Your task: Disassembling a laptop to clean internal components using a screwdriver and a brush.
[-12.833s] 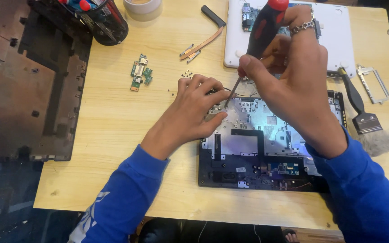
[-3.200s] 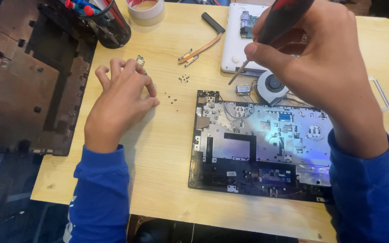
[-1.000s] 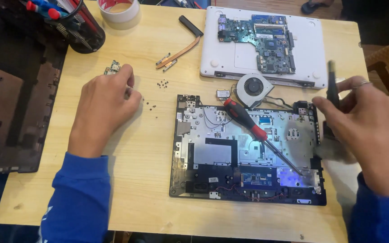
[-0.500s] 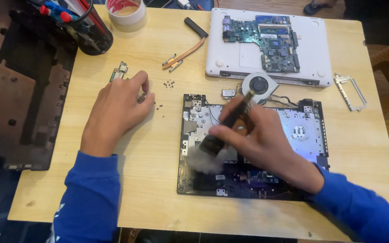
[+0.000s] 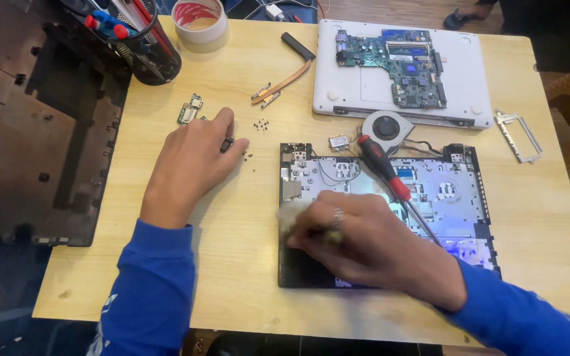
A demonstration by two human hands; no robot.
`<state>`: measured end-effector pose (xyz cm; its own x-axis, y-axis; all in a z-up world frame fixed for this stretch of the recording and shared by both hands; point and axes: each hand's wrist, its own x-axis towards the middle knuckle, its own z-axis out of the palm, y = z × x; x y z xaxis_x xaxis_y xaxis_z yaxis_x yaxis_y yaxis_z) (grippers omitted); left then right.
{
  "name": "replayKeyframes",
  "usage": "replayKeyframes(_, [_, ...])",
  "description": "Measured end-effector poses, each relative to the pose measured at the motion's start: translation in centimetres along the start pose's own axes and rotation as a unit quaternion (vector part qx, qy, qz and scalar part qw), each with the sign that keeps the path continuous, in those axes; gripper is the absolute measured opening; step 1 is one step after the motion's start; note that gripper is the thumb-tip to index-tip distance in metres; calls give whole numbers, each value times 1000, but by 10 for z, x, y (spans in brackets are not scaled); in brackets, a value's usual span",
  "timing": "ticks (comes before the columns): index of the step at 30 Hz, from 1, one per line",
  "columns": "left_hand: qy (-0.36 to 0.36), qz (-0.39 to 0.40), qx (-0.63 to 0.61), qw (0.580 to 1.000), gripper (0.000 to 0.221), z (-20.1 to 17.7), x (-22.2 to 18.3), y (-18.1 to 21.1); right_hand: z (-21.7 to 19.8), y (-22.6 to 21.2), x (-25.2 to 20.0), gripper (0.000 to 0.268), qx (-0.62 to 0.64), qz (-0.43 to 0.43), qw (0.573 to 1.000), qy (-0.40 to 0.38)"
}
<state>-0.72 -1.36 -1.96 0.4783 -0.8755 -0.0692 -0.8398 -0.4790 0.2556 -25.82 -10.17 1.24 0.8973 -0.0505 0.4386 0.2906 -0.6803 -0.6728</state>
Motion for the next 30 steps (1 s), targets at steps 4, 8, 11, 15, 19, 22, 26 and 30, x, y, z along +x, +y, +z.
replayKeyframes(4, [11,8,29,999,28,1,-2,-4,-35,4,-44,19,-56,157,983,82])
replayKeyframes(8, [42,23,50,998,33,4,0,-7,-91,24,-83,26,-114,314,885,326])
replayKeyframes(11, [34,20,49,998,39,2,-2,-4,-139,75,-138,30,-185,377,838,348])
replayKeyframes(15, [91,39,63,993,32,4,-5,-2,-174,103,-183,43,-76,473,823,305])
replayKeyframes(19, [137,73,34,987,26,8,-7,17,-181,85,-173,42,-58,531,799,274])
replayKeyframes(22, [205,158,-14,966,19,27,-7,34,-188,94,-191,24,-4,548,813,197])
replayKeyframes(26, [248,186,-61,949,26,49,-10,68,-174,65,-146,16,14,632,773,48])
replayKeyframes(30, [169,147,-127,966,43,63,-14,87,-163,54,-126,33,-98,676,731,12])
